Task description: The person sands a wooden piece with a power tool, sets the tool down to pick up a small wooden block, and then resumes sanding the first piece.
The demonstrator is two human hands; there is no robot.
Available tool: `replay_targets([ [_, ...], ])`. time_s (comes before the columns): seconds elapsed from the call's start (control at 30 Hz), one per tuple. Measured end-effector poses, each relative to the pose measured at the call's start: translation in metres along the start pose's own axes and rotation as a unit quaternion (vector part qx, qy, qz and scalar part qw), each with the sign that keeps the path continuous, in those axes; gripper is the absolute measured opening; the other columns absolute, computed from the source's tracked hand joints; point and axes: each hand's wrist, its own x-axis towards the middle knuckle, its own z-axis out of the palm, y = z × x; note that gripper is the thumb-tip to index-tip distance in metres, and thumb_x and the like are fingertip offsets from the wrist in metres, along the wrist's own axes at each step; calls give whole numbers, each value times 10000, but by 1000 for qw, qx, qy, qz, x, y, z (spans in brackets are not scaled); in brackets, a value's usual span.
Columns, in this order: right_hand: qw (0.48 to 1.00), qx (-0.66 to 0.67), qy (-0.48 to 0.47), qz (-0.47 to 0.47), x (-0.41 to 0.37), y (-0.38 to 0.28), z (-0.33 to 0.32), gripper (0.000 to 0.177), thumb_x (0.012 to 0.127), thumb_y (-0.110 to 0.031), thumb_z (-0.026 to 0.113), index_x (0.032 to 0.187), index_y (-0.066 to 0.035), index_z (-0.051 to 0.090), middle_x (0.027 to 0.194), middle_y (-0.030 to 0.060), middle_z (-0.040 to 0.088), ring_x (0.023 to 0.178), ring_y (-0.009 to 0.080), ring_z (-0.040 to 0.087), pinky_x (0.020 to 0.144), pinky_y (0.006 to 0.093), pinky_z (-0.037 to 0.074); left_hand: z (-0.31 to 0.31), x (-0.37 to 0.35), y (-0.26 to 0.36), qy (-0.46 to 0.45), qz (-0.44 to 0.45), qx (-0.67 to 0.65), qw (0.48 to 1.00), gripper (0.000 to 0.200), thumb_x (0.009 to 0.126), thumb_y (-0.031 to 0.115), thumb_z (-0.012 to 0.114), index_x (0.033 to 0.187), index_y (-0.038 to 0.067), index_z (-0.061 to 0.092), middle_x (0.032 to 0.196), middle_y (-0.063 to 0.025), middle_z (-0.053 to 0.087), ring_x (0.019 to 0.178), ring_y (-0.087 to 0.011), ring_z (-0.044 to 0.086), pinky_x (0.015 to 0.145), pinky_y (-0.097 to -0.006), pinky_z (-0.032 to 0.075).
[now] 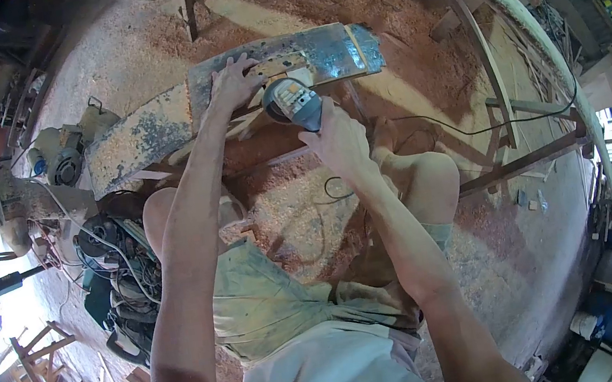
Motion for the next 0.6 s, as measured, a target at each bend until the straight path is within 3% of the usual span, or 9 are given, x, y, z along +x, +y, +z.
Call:
replay_targets([
  [0.2, 996, -12, -1, 84, 8, 0, -13, 592, 902, -339, 877, 1278, 8, 580, 1085, 297, 786, 1054, 507, 767, 916, 593, 596, -8, -2, 4, -20, 3, 12, 1000, 648, 950, 538, 787, 1531, 263, 704, 1827, -69, 394, 1695, -404, 313, 1358, -736, 182],
  [0.4, 1000, -16, 3, 6, 0, -3, 0, 591, 909, -343, 879, 1285, 0, 580, 1091, 286, 788, 1057, 505, 768, 908, 595, 593, 0, 4, -2, -6, 4, 13, 1000, 643, 951, 560, 799, 1528, 295, 700, 1832, -90, 382, 1696, -429, 297, 1345, -757, 176],
  [0.6, 1000, -7, 4, 26, 2, 2, -10, 602, 914, -378, 875, 1276, 5, 584, 1079, 284, 791, 1051, 508, 770, 904, 600, 592, 5, 7, -8, -7, 17, 22, 1000, 643, 955, 598, 774, 1528, 318, 694, 1833, -129, 373, 1700, -465, 270, 1330, -773, 164],
])
